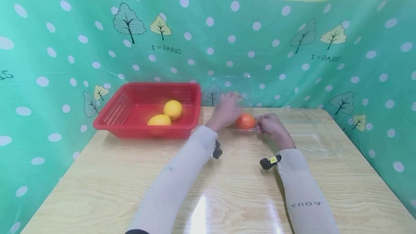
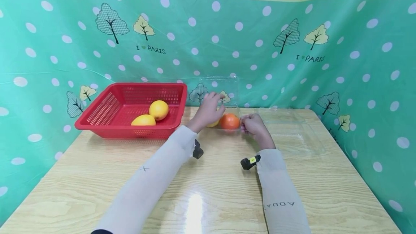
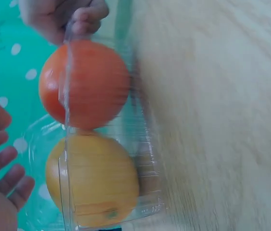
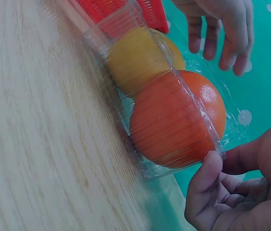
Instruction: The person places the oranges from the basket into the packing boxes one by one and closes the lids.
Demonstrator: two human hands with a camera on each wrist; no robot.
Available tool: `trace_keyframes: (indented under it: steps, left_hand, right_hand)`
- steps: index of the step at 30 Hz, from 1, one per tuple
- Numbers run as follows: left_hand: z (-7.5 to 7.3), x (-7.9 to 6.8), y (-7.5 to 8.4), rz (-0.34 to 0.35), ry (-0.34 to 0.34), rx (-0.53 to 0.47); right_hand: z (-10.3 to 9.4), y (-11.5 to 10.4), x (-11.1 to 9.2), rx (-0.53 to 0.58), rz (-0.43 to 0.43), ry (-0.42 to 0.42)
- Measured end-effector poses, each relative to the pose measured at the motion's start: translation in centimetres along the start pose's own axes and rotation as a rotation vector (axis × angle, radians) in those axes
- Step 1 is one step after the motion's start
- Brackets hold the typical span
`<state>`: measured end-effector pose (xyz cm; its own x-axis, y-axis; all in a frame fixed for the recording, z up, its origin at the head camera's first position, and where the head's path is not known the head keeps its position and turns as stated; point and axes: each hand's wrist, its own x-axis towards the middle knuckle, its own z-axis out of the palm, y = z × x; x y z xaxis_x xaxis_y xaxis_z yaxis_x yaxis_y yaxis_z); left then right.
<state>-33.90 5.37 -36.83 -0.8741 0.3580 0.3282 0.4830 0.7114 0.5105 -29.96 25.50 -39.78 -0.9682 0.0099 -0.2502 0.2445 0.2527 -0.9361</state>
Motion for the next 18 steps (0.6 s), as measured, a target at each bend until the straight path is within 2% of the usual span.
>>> trace_keyframes:
  steps: [4,8,18]
  left_hand:
    - [-0.5,0.2,-0.7,-0.067,0.091,-0.085]
    - [-0.4,0.4,-1.4,-0.147,0.166,-0.129]
    - [-0.1,1.0,-2.4,-0.289,0.28,-0.286]
  right_hand:
    - [0.1,0.1,0.1,0.003,0.005,0.004]
    - [0.0,0.2,0.2,-0.006,0.005,0.004]
    - [-0.1,0.2,0.3,-0.003,0.001,0.007]
